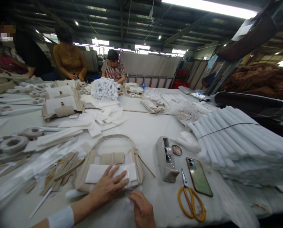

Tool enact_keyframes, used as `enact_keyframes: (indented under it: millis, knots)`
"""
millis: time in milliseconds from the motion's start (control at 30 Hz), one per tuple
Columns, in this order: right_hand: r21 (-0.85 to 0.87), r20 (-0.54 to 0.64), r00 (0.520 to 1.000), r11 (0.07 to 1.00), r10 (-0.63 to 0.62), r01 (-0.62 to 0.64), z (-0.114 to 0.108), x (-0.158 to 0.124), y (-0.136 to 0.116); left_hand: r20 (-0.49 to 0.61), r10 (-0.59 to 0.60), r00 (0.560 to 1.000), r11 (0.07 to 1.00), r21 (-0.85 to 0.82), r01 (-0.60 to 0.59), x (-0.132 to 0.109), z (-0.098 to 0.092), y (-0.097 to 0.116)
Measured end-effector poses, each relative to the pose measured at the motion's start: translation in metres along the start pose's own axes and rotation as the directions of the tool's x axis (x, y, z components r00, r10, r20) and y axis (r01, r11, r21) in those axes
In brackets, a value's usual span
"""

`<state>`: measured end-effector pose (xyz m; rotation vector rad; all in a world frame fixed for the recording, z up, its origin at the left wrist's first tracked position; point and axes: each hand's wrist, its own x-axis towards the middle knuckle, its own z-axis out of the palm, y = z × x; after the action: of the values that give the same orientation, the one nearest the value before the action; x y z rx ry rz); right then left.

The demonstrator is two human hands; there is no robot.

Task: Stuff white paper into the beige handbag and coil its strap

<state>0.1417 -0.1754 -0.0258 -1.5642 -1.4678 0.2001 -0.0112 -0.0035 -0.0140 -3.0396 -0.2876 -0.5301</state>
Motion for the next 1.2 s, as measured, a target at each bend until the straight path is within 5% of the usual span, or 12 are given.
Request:
enact_keyframes:
  millis: [233, 767, 1000, 1200]
  knots:
    - [-0.02, -0.009, 0.984, 0.984, 0.177, -0.177, 0.009, 0.021, -0.011, -0.033, 0.017, 0.999, 1.0, 0.021, -0.016, -0.001, 0.005, -0.001]
    - [-0.301, 0.196, 0.968, 0.93, -0.156, 0.211, -0.001, -0.003, -0.023, -0.029, 0.039, 0.999, 0.999, -0.009, -0.039, -0.001, 0.001, -0.001]
    - [-0.307, 0.172, 0.931, 0.881, -0.322, 0.361, -0.003, 0.027, -0.041, -0.03, 0.03, 0.999, 0.999, -0.012, -0.03, 0.0, 0.001, -0.003]
    - [-0.253, 0.204, 0.919, 0.889, -0.337, 0.382, -0.006, 0.07, -0.04, 0.006, 0.059, 0.998, 0.998, -0.018, -0.059, -0.003, 0.004, -0.006]
